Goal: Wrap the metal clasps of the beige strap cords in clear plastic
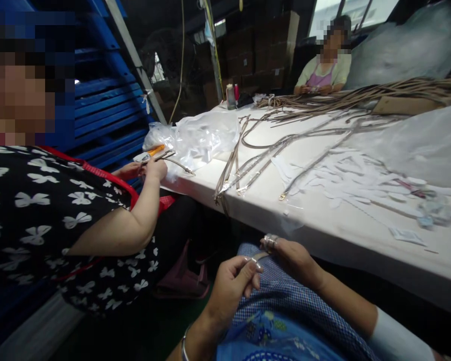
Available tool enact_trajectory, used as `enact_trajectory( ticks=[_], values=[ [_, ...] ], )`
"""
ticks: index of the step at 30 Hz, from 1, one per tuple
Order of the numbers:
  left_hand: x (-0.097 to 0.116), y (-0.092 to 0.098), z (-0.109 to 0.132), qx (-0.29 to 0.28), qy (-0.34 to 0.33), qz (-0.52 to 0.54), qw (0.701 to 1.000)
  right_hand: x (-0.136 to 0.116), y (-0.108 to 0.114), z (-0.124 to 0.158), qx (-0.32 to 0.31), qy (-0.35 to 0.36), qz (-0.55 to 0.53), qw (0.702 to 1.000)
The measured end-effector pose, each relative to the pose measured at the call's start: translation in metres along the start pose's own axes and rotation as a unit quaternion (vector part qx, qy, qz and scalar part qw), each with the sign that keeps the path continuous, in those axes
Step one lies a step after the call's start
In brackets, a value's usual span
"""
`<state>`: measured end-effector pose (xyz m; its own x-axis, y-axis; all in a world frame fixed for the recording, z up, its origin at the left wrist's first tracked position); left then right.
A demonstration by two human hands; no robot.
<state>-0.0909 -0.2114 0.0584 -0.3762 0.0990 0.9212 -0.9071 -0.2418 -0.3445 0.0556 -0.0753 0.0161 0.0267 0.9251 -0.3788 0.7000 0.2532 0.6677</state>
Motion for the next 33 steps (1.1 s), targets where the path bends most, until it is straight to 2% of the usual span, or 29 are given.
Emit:
enact_trajectory(
  ticks=[4,7,9,11,12,13,14,15,16,17,18,19,20,22,24,27,28,30,32,33],
  values=[
    [0.000,0.020,-0.007,0.037,0.071,0.080,0.994,-0.010,-0.009,0.011,-0.144,-0.035,0.024,0.989],
    [-0.001,0.037,-0.016,0.045,0.109,0.111,0.987,-0.019,-0.008,0.009,-0.210,-0.077,0.056,0.973],
    [0.000,0.049,-0.024,0.062,0.090,0.064,0.992,-0.022,-0.006,0.005,-0.231,-0.128,0.034,0.964],
    [0.003,0.061,-0.029,0.118,0.009,-0.053,0.992,-0.024,-0.004,0.001,-0.241,-0.216,-0.036,0.946],
    [0.004,0.065,-0.030,0.154,-0.051,-0.128,0.978,-0.024,-0.003,0.000,-0.247,-0.275,-0.093,0.924],
    [0.004,0.067,-0.028,0.182,-0.113,-0.203,0.955,-0.024,-0.003,0.000,-0.252,-0.339,-0.164,0.891],
    [0.003,0.065,-0.025,0.189,-0.168,-0.271,0.929,-0.026,-0.004,0.001,-0.257,-0.398,-0.246,0.846],
    [-0.002,0.062,-0.021,0.167,-0.209,-0.327,0.906,-0.028,-0.004,0.001,-0.258,-0.444,-0.329,0.792],
    [-0.008,0.056,-0.016,0.118,-0.236,-0.372,0.890,-0.031,-0.005,0.001,-0.256,-0.475,-0.404,0.739],
    [-0.017,0.049,-0.012,0.058,-0.251,-0.401,0.879,-0.035,-0.005,0.000,-0.251,-0.492,-0.464,0.693],
    [-0.026,0.042,-0.009,0.004,-0.260,-0.414,0.872,-0.040,-0.005,-0.002,-0.244,-0.496,-0.508,0.660],
    [-0.035,0.036,-0.007,-0.031,-0.264,-0.414,0.871,-0.044,-0.004,-0.004,-0.239,-0.493,-0.541,0.638],
    [-0.042,0.031,-0.006,-0.042,-0.262,-0.403,0.876,-0.049,-0.003,-0.008,-0.235,-0.488,-0.564,0.623],
    [-0.051,0.024,-0.010,-0.015,-0.242,-0.348,0.906,-0.057,0.001,-0.017,-0.218,-0.469,-0.596,0.614],
    [-0.053,0.020,-0.016,0.005,-0.201,-0.273,0.941,-0.062,0.008,-0.029,-0.177,-0.436,-0.617,0.631],
    [-0.047,0.012,-0.021,-0.034,-0.138,-0.178,0.974,-0.059,0.022,-0.047,-0.074,-0.386,-0.597,0.700],
    [-0.044,0.009,-0.020,-0.050,-0.121,-0.156,0.979,-0.054,0.027,-0.051,-0.038,-0.371,-0.566,0.735],
    [-0.039,0.004,-0.014,-0.072,-0.094,-0.121,0.986,-0.042,0.034,-0.056,0.023,-0.337,-0.453,0.825],
    [-0.033,0.001,-0.006,-0.090,-0.068,-0.085,0.990,-0.029,0.035,-0.055,0.044,-0.279,-0.288,0.915],
    [-0.029,0.001,-0.002,-0.095,-0.053,-0.065,0.992,-0.023,0.033,-0.052,0.031,-0.239,-0.206,0.948]
  ],
)
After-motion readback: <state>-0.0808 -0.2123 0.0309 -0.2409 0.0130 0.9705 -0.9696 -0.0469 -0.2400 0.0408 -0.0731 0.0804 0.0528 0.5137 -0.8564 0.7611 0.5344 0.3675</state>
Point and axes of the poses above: each hand's wrist, its own z-axis away from the middle knuckle, its own y-axis out of the back of the hand, x = y × z, the point moved 2 cm from there along -z, towards the middle knuckle, and after that the axes turned 8 degrees about z, right-handed, at the moved point
